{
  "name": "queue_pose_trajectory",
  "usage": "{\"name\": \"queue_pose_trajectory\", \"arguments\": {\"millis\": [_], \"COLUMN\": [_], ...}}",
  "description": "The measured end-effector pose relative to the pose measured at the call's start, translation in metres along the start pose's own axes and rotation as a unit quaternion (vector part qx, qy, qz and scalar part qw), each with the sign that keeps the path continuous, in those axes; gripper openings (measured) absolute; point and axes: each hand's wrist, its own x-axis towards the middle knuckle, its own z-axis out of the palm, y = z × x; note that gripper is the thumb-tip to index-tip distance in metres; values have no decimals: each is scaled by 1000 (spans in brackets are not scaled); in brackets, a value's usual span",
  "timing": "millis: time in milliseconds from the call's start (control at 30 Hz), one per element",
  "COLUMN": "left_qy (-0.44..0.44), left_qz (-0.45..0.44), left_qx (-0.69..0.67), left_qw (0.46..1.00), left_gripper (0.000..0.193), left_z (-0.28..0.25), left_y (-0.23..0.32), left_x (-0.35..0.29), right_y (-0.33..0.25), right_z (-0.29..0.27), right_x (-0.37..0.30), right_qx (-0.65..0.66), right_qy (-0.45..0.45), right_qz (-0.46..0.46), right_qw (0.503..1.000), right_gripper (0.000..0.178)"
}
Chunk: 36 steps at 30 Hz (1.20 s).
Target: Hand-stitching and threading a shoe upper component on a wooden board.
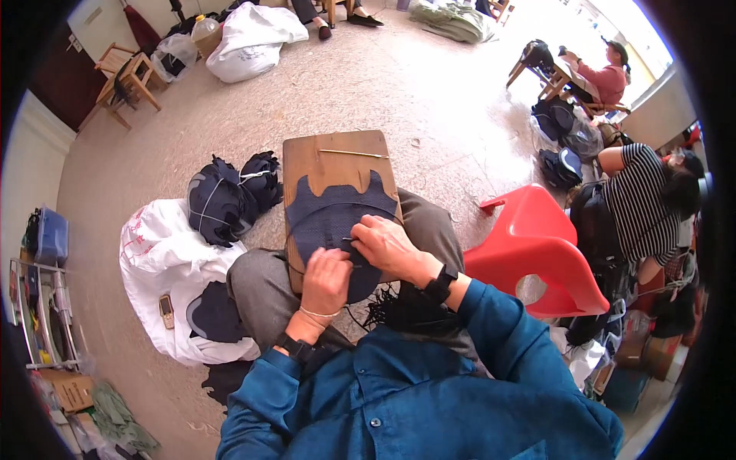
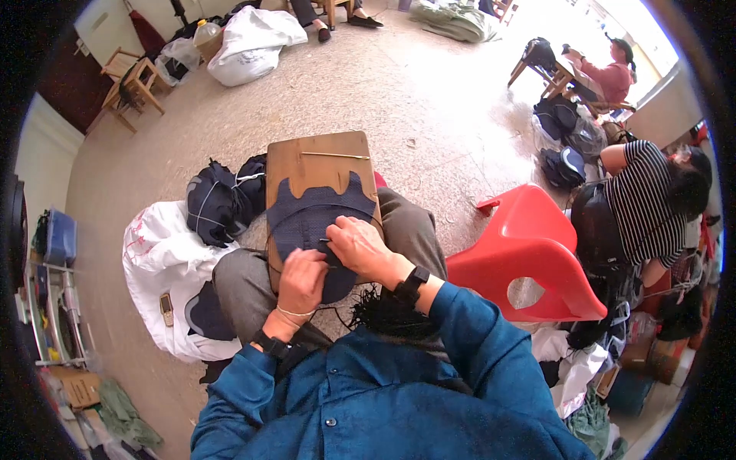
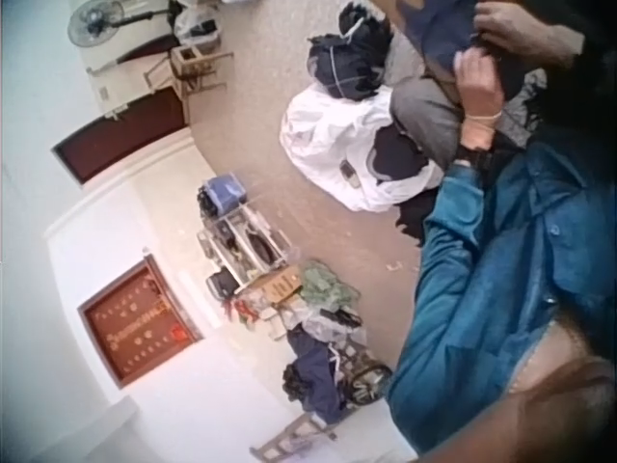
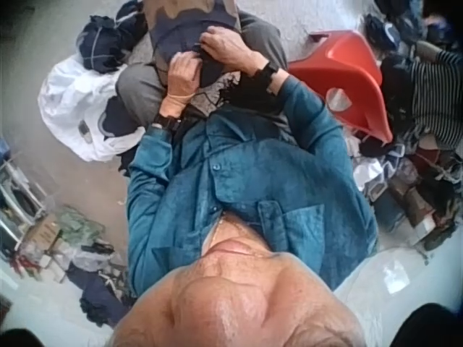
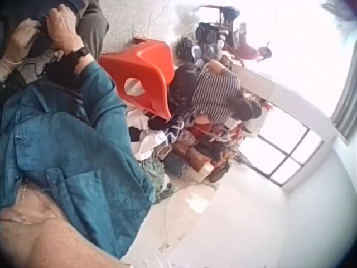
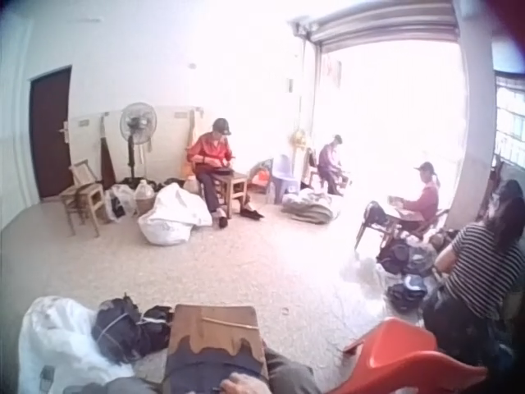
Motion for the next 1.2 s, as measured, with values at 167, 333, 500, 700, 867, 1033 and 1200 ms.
{"name": "queue_pose_trajectory", "arguments": {"millis": [167,333,500,700,867,1033,1200], "left_qy": [-36,-27,-9,63,57,22,26], "left_qz": [16,1,-4,-97,-147,-164,-191], "left_qx": [19,-1,-17,-152,11,17,-10], "left_qw": [999,1000,1000,982,988,986,981], "left_gripper": [15,16,15,14,6,5,5], "left_z": [4,4,2,-13,-35,-28,-24], "left_y": [5,5,3,1,-29,-38,-41], "left_x": [-4,-4,-6,4,11,13,15], "right_y": [7,-8,-22,9,-6,-21,-14], "right_z": [8,10,23,5,2,16,2], "right_x": [22,38,36,9,5,5,0], "right_qx": [-40,-78,49,189,201,12,180], "right_qy": [-93,-150,-40,-5,-26,26,-2], "right_qz": [46,24,27,142,168,46,146], "right_qw": [994,985,998,972,965,999,973], "right_gripper": [16,15,11,13,19,28,23]}}
